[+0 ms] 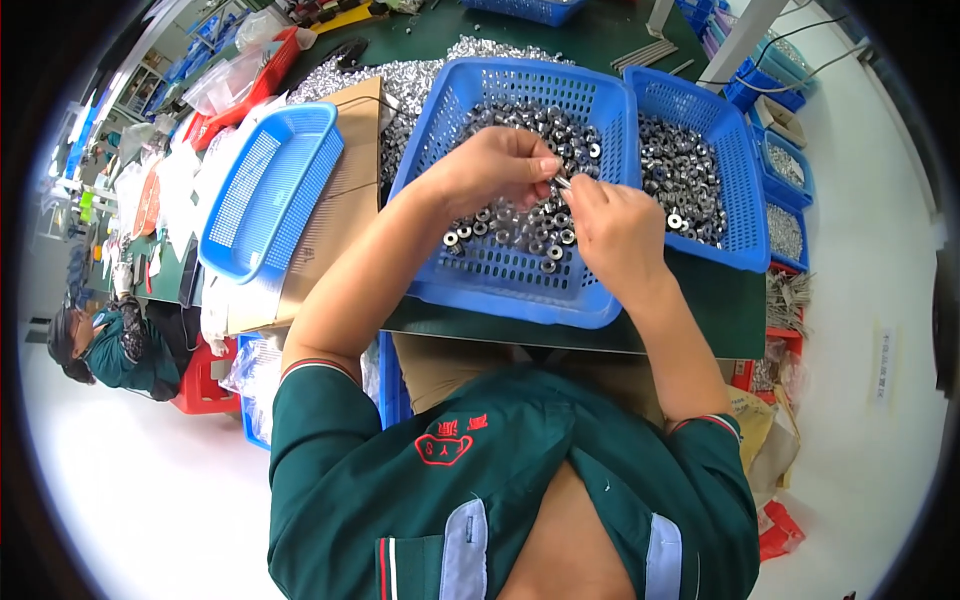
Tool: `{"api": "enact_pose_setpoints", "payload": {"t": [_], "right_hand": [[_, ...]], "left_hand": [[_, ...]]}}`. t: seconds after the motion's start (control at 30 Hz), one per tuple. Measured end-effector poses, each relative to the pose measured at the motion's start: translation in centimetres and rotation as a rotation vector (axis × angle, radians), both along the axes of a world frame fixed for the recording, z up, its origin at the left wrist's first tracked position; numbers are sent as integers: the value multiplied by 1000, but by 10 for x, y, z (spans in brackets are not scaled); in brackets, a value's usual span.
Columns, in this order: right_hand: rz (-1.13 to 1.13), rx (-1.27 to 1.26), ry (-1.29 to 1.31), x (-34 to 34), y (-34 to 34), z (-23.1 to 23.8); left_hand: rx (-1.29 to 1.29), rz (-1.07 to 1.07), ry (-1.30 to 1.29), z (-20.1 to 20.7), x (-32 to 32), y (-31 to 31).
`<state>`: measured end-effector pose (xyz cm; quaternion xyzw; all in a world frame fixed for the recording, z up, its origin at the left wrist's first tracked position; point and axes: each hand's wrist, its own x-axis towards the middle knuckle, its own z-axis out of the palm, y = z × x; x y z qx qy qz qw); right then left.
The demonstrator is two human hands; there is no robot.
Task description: The person is manually assembling small metal hardware components (washers and rings) by hand at a workbench.
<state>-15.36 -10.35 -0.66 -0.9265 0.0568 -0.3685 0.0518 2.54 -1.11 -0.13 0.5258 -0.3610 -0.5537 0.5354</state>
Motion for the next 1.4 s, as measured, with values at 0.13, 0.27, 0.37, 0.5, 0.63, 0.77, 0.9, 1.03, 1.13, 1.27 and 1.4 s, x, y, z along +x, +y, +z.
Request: {"api": "enact_pose_setpoints", "payload": {"t": [0.13, 0.27, 0.37, 0.5, 0.63, 0.77, 0.9, 1.03, 1.13, 1.27, 1.4], "right_hand": [[-7, 291, 58, -1, 4, 1], [262, 1580, 242, -2, -11, 12], [323, 1657, 224, -7, -13, 15], [116, 1254, 16, -10, 2, 1], [220, 1416, -118, -12, 10, -7], [277, 1455, -136, -16, 6, -11], [277, 1442, -152, -15, 10, -8], [258, 1411, -163, -14, 6, -11], [280, 1421, -159, -15, 5, -13], [276, 1461, -167, -17, 3, -12], [178, 1398, -213, -17, 5, -17]], "left_hand": [[-82, 19, -82, 2, -4, 1], [-192, 36, -165, 4, -6, 2], [-278, -17, -185, 0, -6, 0], [-104, 55, 309, -11, -4, -9], [10, -16, -412, -46, -10, -25], [-121, -104, -1459, -58, -34, -23], [-203, -165, -1714, -70, -35, -28], [-271, -206, -1756, -69, -36, -26], [-284, -187, -1763, -75, -34, -26], [-143, -89, -1407, -58, -32, -28], [-47, 14, -209, -6, -10, -16]]}}
